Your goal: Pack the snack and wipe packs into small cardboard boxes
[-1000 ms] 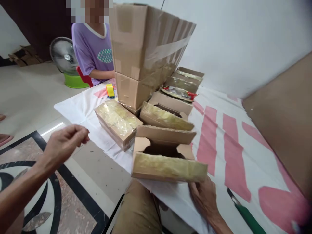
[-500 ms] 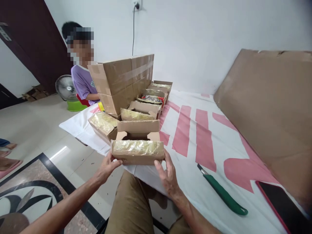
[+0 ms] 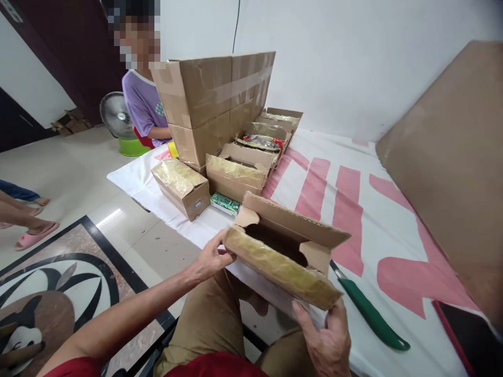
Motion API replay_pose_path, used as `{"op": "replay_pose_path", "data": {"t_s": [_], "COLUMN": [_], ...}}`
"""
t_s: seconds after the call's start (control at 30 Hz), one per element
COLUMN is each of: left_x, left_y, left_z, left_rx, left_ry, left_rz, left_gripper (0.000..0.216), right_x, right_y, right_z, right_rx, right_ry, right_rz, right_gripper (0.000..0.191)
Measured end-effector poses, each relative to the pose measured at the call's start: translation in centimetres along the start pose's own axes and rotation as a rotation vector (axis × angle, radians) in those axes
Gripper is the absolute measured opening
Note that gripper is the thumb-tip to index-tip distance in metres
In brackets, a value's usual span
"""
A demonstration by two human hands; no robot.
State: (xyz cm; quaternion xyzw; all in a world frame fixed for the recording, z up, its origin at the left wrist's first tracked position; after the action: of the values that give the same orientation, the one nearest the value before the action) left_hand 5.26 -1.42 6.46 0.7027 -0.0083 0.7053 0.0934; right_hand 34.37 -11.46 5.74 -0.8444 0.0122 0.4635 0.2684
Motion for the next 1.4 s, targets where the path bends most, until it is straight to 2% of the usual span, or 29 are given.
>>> {"op": "replay_pose_path", "data": {"t_s": [0.13, 0.2, 0.27, 0.33, 0.43, 0.53, 0.67, 0.8, 0.9, 0.97, 1.0, 1.07, 1.17, 1.2, 1.23, 1.3, 1.4], "left_x": [0.1, -0.1, -0.3, -0.4, -1.2, -2.1, -2.0, -1.0, -0.3, -0.4, -0.5, 0.0, 3.2, 4.5, 5.6, 6.9, 7.2], "left_y": [-2.2, -2.8, -2.9, -2.5, -1.5, -0.9, -1.6, -3.3, -3.6, -3.2, -3.0, -2.5, -1.9, -2.1, -2.5, -4.2, -7.1], "left_z": [3.5, 3.7, 2.6, 0.5, -2.2, -2.8, -0.8, 2.8, 5.6, 6.3, 6.0, 4.1, -0.4, -1.5, -2.3, -3.5, -5.5], "left_rx": [-0.084, -0.082, -0.02, 0.067, 0.152, 0.16, 0.148, 0.118, 0.043, 0.007, 0.017, 0.104, 0.334, 0.375, 0.388, 0.334, 0.244], "left_ry": [0.014, 0.003, -0.069, -0.17, -0.269, -0.306, -0.256, -0.15, -0.106, -0.125, -0.167, -0.331, -0.74, -0.893, -1.043, -1.313, -1.578], "left_rz": [0.067, 0.098, 0.144, 0.182, 0.156, 0.13, 0.172, 0.172, 0.212, 0.239, 0.251, 0.312, 0.523, 0.595, 0.652, 0.706, 0.661], "left_gripper": [0.077, 0.08, 0.076, 0.064, 0.046, 0.041, 0.053, 0.074, 0.071, 0.068, 0.068, 0.065, 0.056, 0.051, 0.047, 0.04, 0.038], "right_x": [1.5, 2.3, 3.7, 5.4, 7.7, 8.4, 7.4, 6.2, 6.0, 6.5, 6.8, 7.4, 8.5, 8.8, 9.1, 9.6, 10.0], "right_y": [-1.9, -2.4, -2.3, -1.7, -0.6, -0.5, -1.9, -2.8, -2.8, -2.8, -2.7, -2.7, -2.6, -2.5, -2.5, -2.6, -3.0], "right_z": [-1.9, -2.5, -2.7, -2.5, -2.1, -2.0, -1.9, -1.6, -1.3, -1.4, -1.6, -1.8, -1.7, -1.6, -1.5, -1.5, -1.3], "right_rx": [0.149, 0.172, 0.141, 0.096, 0.048, 0.064, 0.065, 0.04, 0.026, 0.045, 0.06, 0.076, 0.04, 0.022, 0.007, -0.002, -0.019], "right_ry": [0.065, 0.068, 0.05, 0.023, -0.036, -0.059, -0.05, -0.026, -0.029, -0.037, -0.035, -0.028, -0.016, -0.009, -0.005, 0.014, 0.036], "right_rz": [0.089, 0.14, 0.218, 0.313, 0.421, 0.438, 0.37, 0.324, 0.323, 0.346, 0.36, 0.38, 0.409, 0.42, 0.429, 0.441, 0.43], "right_gripper": [0.062, 0.063, 0.067, 0.075, 0.086, 0.08, 0.07, 0.066, 0.061, 0.059, 0.059, 0.06, 0.064, 0.064, 0.065, 0.065, 0.063]}}
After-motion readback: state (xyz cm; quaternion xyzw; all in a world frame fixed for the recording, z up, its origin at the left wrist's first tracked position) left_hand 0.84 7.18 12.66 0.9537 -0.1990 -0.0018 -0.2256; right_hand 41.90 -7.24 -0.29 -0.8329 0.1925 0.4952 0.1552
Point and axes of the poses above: each hand's wrist, its own y-axis away from the middle knuckle, its own z-axis out of the palm, x = y × z, the point moved 8 cm from there along -y, towards the middle knuckle, and after that the axes turned 1 degree about -y, right-handed, at the moved point
